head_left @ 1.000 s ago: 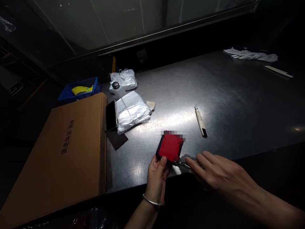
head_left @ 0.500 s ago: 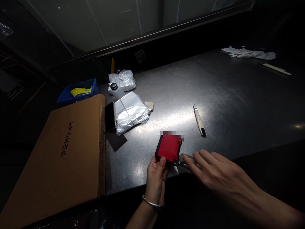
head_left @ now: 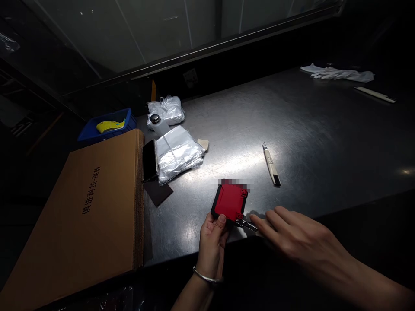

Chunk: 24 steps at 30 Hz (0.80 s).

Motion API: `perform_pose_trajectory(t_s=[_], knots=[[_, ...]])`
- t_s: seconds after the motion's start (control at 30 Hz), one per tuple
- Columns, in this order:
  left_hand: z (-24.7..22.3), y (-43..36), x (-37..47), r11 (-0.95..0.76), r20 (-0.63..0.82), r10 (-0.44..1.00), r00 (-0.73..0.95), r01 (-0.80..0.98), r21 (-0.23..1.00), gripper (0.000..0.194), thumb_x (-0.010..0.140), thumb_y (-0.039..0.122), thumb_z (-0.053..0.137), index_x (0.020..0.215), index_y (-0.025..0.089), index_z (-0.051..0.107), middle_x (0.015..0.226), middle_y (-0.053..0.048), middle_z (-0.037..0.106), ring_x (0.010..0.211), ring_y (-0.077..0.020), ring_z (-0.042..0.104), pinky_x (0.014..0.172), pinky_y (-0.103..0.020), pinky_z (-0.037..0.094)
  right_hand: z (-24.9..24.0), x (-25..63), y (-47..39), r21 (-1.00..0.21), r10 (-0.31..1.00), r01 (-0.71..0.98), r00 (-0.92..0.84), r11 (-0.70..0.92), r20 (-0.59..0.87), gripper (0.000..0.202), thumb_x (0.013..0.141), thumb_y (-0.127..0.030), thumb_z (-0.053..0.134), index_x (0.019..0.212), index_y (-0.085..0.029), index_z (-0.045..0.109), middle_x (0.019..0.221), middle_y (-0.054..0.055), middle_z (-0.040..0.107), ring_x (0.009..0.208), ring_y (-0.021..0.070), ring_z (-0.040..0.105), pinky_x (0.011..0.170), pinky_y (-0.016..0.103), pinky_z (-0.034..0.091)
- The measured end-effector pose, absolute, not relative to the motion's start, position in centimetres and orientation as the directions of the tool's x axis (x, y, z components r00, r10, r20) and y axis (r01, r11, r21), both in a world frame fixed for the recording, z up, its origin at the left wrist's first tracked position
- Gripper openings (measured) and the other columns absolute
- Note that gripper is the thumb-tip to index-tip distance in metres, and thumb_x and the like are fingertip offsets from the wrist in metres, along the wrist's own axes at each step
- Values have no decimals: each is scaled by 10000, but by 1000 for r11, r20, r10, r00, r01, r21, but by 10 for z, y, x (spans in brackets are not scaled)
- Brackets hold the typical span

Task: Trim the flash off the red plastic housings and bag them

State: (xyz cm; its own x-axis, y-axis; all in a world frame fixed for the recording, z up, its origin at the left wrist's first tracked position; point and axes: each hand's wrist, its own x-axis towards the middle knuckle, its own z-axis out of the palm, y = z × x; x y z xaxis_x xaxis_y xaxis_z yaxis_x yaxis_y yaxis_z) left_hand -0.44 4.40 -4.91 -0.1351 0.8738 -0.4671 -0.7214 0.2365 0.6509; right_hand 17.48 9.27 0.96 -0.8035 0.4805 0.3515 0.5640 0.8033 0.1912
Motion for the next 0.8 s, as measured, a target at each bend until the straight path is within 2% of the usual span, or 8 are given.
perform_pose_trajectory(t_s=[0.1, 0.2, 0.33, 0.63, 0.8], knots=[[-50, 44, -4, 235, -462, 877, -131, -722, 651, 310, 876, 305, 753, 1145, 159, 706, 1134, -101, 772, 1101, -254, 692, 1031, -391, 468, 7, 184, 92, 89, 526, 585, -777, 806, 346, 321, 970, -26, 401, 1018, -148, 695, 701, 6, 551, 611, 151, 463, 601, 300, 254], [-49, 44, -4, 229, -466, 873, -142, -725, 649, 328, 859, 303, 772, 1147, 158, 707, 1160, -103, 765, 1104, -248, 688, 1022, -377, 471, 8, 189, 90, 74, 542, 599, -764, 797, 349, 312, 1012, -85, 389, 1044, -145, 694, 712, 6, 553, 625, 154, 468, 611, 299, 258], [-49, 44, -5, 228, -476, 867, -150, -730, 644, 344, 838, 306, 795, 1137, 158, 711, 1160, -100, 767, 1104, -243, 685, 1025, -375, 469, 7, 187, 90, 67, 544, 595, -769, 801, 336, 319, 1001, -72, 389, 1052, -139, 697, 736, 17, 575, 646, 164, 488, 634, 301, 272], [-49, 44, -4, 227, -474, 870, -139, -739, 635, 356, 841, 308, 793, 1143, 146, 698, 1165, -113, 768, 1102, -250, 691, 1041, -390, 458, 11, 176, 94, 177, 501, 566, -810, 805, 306, 366, 891, -3, 380, 975, -120, 716, 708, 47, 594, 642, 207, 485, 647, 338, 276], [-49, 44, -5, 222, -464, 875, -135, -740, 634, 344, 849, 305, 785, 1141, 146, 696, 1164, -112, 768, 1100, -256, 693, 1038, -399, 463, 19, 169, 97, 229, 498, 562, -820, 795, 283, 422, 790, 72, 352, 865, -138, 711, 662, 55, 585, 625, 218, 468, 630, 343, 258]])
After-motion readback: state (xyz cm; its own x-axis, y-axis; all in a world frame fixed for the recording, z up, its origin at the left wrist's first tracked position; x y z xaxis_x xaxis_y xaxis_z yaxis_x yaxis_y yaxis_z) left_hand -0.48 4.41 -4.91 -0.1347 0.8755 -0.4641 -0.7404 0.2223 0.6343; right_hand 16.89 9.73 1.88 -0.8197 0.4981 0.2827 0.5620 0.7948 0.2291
